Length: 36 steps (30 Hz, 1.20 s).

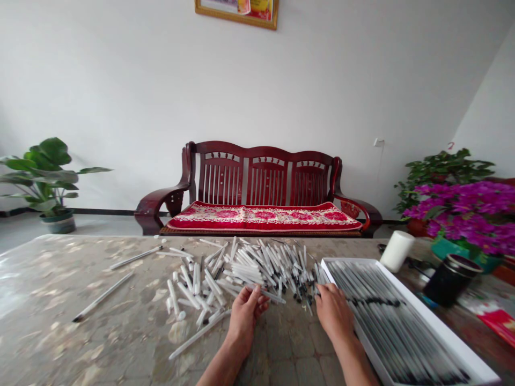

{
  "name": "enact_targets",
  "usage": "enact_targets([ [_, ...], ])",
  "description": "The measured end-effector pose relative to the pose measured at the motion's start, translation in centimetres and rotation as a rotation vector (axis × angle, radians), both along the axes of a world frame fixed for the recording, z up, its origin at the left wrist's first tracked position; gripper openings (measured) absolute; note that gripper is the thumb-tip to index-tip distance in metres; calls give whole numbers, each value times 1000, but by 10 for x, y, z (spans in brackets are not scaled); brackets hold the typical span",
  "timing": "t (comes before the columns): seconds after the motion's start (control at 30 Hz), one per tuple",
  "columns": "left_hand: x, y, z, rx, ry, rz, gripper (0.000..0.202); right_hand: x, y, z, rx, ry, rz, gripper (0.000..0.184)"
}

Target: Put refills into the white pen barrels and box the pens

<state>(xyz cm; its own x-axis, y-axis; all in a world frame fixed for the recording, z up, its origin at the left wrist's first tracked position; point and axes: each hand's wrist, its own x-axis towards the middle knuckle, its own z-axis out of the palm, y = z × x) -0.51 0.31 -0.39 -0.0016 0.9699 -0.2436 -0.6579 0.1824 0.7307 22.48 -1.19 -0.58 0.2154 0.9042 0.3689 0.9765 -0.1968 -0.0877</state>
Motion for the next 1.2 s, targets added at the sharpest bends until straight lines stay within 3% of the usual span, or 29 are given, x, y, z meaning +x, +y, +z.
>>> enact_targets([
  [0.3,-1,2,0,-13,-25,7,47,-2,5,-3,-5,-142,-21,19],
  [0.57,0,2,0,-22,-45,21,47,-11,0,2,-71,-150,0,29],
  [0.8,-1,2,0,-31,-96,32,43,-3,0,-6,-71,-57,-2,22],
  [0.9,-1,3,-1,-43,-111,40,38,-7,5,-8,95,200,54,13],
  [0.97,-1,4,-1,-43,-109,42,33,-19,7,-5,206,550,165,7],
  [1.1,-2,5,-3,-41,-120,68,27,-55,4,5,229,1305,333,36],
  [1.2,-2,7,-4,-51,-144,110,25,-75,-1,9,176,1554,316,48],
])
